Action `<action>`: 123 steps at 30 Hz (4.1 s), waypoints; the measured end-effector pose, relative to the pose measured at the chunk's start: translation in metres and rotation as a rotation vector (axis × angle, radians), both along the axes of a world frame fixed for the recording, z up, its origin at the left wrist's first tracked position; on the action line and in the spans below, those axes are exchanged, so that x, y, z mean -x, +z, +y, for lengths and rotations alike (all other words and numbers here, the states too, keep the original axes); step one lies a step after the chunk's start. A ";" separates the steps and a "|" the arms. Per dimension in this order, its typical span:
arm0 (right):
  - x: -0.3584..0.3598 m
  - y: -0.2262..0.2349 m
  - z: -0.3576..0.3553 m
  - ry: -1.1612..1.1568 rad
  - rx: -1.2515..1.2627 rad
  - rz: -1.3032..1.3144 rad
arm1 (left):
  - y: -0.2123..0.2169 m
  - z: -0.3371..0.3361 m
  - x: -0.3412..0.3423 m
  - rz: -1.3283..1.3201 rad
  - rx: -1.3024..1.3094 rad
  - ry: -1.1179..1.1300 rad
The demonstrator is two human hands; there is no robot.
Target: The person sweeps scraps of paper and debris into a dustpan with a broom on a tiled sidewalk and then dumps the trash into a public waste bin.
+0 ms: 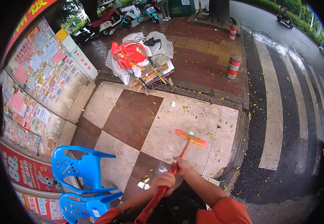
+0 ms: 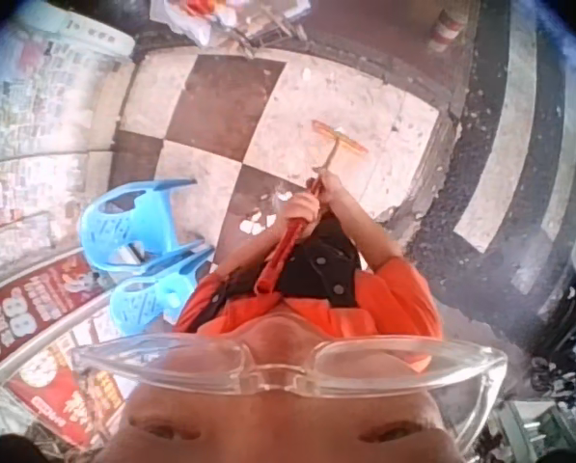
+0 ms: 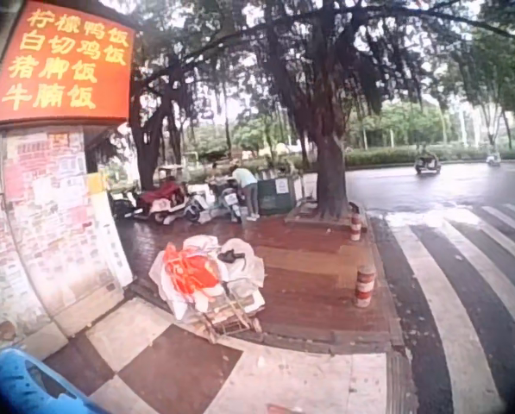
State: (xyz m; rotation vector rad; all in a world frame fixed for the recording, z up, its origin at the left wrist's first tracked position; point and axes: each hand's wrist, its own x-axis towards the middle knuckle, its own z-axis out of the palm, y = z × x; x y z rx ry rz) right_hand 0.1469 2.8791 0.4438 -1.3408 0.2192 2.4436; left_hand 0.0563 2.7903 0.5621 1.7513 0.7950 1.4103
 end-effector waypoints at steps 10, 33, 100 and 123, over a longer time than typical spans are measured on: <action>-0.077 -0.144 0.095 0.277 -0.124 -0.580 | -0.051 0.066 -0.063 0.055 0.293 0.103; 0.103 0.000 0.110 0.360 -0.280 -0.270 | 0.053 0.016 0.056 -0.219 0.114 0.555; 0.207 -0.112 0.090 1.836 -0.580 -0.214 | 0.010 0.006 0.013 -0.250 0.331 1.379; 0.085 0.027 -0.147 1.195 -0.120 -0.055 | 0.130 -0.195 -0.021 -0.035 0.092 1.277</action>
